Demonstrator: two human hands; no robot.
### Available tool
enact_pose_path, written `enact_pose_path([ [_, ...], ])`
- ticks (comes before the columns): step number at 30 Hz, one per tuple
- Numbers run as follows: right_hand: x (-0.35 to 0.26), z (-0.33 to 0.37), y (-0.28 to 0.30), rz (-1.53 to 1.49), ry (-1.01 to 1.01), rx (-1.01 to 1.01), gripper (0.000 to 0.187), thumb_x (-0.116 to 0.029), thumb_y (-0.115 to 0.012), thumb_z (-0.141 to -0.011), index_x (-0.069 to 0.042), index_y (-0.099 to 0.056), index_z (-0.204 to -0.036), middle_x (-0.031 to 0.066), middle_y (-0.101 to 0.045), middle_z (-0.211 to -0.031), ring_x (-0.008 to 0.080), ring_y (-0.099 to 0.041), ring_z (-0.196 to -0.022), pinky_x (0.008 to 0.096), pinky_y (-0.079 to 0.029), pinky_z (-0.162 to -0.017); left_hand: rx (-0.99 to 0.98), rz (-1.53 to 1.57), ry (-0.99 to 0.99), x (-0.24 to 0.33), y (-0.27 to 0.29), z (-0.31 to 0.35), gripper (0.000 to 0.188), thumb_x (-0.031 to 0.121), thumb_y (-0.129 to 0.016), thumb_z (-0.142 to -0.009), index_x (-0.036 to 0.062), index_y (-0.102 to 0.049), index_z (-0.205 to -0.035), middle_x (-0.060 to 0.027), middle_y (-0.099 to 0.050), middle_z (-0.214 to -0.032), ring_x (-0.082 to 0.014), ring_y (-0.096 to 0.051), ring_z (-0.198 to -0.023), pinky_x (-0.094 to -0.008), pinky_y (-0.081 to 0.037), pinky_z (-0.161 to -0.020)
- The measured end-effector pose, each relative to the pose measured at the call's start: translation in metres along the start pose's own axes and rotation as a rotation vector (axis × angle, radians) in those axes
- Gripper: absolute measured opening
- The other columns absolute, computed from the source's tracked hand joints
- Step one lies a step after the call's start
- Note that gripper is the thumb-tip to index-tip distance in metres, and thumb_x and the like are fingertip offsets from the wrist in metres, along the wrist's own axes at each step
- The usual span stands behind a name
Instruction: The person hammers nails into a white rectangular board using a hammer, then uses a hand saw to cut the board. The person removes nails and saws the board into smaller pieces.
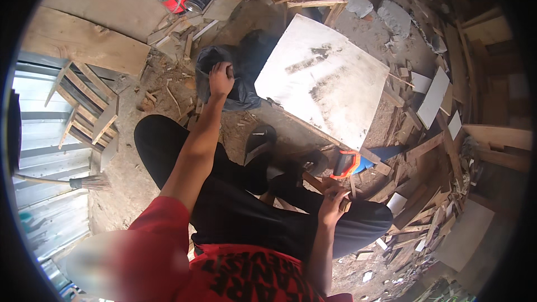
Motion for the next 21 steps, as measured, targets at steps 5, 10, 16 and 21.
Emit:
enact_pose_path([
  [5, 0.008, -0.015, -0.007, 0.014, -0.031, 0.028, 0.056, -0.046, -0.03, -0.109, -0.002, -0.052, -0.081, 0.0175, -0.064, -0.088, 0.0282, -0.061, -0.091, 0.0434, -0.044, -0.092, -0.117, -0.037, -0.284, 0.039, -0.043, -0.065, 0.015, 0.011, -0.056, -0.09, 0.0104, -0.067, -0.101, -0.0111, -0.066, -0.104, -0.0331, -0.06, -0.106, -0.0467, -0.047, -0.09],
  [10, -0.003, -0.01, -0.015, 0.048, -0.067, -0.031, 0.054, -0.046, -0.034, -0.108, 0.0, -0.054, -0.088, 0.0218, -0.065, -0.101, 0.0312, -0.061, -0.103, 0.0467, -0.041, -0.101, -0.479, -0.198, -0.043, 0.039, -0.101, -0.107, 0.025, 0.013, -0.056, -0.088, 0.0124, -0.069, -0.109, -0.0079, -0.065, -0.117, -0.0291, -0.057, -0.117, -0.0473, -0.048, -0.096],
  [16, -0.001, 0.003, -0.025, 0.201, -0.031, -0.027, 0.057, -0.044, -0.034, -0.108, 0.004, -0.059, -0.09, 0.0214, -0.068, -0.101, 0.0299, -0.063, -0.102, 0.0446, -0.044, -0.099, -0.513, -0.327, -0.013, 0.038, -0.124, -0.09, 0.025, 0.015, -0.057, -0.089, 0.0147, -0.072, -0.109, -0.0075, -0.064, -0.122, -0.0255, -0.055, -0.122, -0.051, -0.048, -0.096],
  [21, -0.002, 0.0, -0.028, 0.247, -0.106, -0.03, 0.056, -0.043, -0.034, -0.108, 0.004, -0.06, -0.089, 0.0208, -0.068, -0.101, 0.0289, -0.064, -0.102, 0.0426, -0.045, -0.098, -0.315, -0.255, -0.164, 0.033, -0.12, -0.084, 0.022, 0.015, -0.056, -0.09, 0.0152, -0.074, -0.102, -0.008, -0.066, -0.119, -0.0251, -0.057, -0.119, -0.0508, -0.047, -0.097],
])
Point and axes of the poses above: each hand's wrist, its own z-axis away from the middle knuckle, its own y-axis out of the back of the hand, x = y × z, the point moved 2 cm from there along -z, towards the middle knuckle
